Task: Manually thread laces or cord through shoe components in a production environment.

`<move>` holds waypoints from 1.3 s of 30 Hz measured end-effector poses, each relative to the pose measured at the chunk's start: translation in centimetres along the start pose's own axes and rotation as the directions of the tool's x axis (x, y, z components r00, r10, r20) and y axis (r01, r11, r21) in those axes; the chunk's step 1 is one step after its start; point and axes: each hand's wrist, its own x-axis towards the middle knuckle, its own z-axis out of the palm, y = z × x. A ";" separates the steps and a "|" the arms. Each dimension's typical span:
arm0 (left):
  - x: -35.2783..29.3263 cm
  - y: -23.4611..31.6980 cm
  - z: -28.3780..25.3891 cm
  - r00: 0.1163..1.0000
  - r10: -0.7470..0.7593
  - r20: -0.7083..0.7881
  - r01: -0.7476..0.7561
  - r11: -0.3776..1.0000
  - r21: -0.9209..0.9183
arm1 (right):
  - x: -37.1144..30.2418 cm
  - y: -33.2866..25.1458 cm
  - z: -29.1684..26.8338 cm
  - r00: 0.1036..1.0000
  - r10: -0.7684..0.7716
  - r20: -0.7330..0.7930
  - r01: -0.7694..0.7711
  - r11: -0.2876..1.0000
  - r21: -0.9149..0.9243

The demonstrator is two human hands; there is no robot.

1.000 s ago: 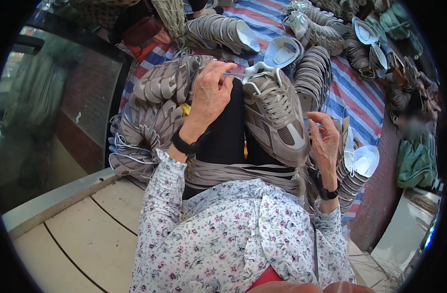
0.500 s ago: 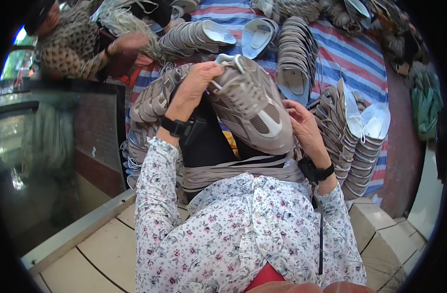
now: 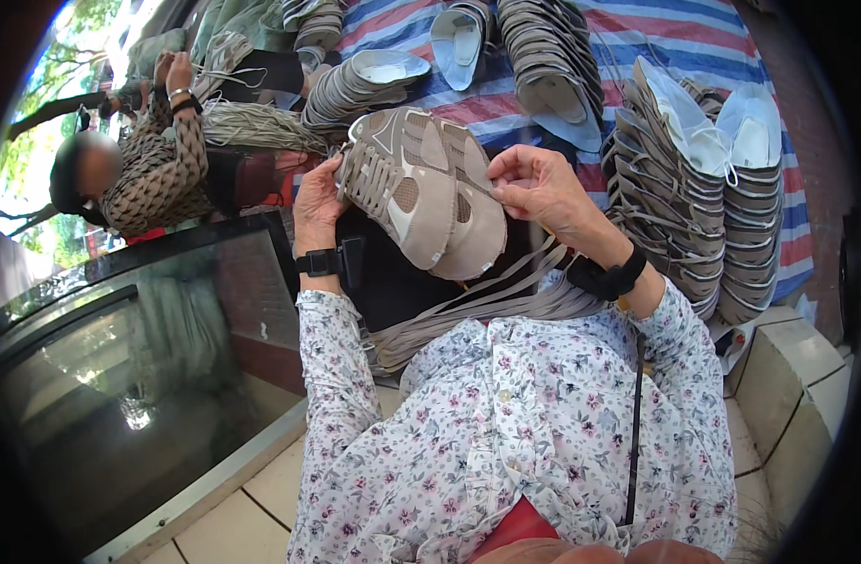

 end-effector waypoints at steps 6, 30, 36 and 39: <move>-0.5 1.3 -1.0 0.999 0.037 0.016 -0.037 0.999 -0.012 | -0.4 0.6 -1.5 0.999 0.049 -0.018 -0.050 0.994 -0.095; -17.5 -4.2 18.9 0.621 0.495 0.607 -0.714 0.038 0.699 | 13.7 -4.7 1.5 0.968 -0.192 0.159 0.249 0.751 -0.612; -23.4 -9.2 18.6 0.626 0.613 0.482 -0.648 0.066 0.758 | 21.2 -3.8 3.4 0.860 0.161 0.484 0.420 0.314 -0.851; -26.1 -10.9 18.3 0.585 0.674 0.452 -0.559 -0.069 0.826 | 23.0 -3.1 4.1 0.813 0.246 0.529 0.500 0.172 -0.849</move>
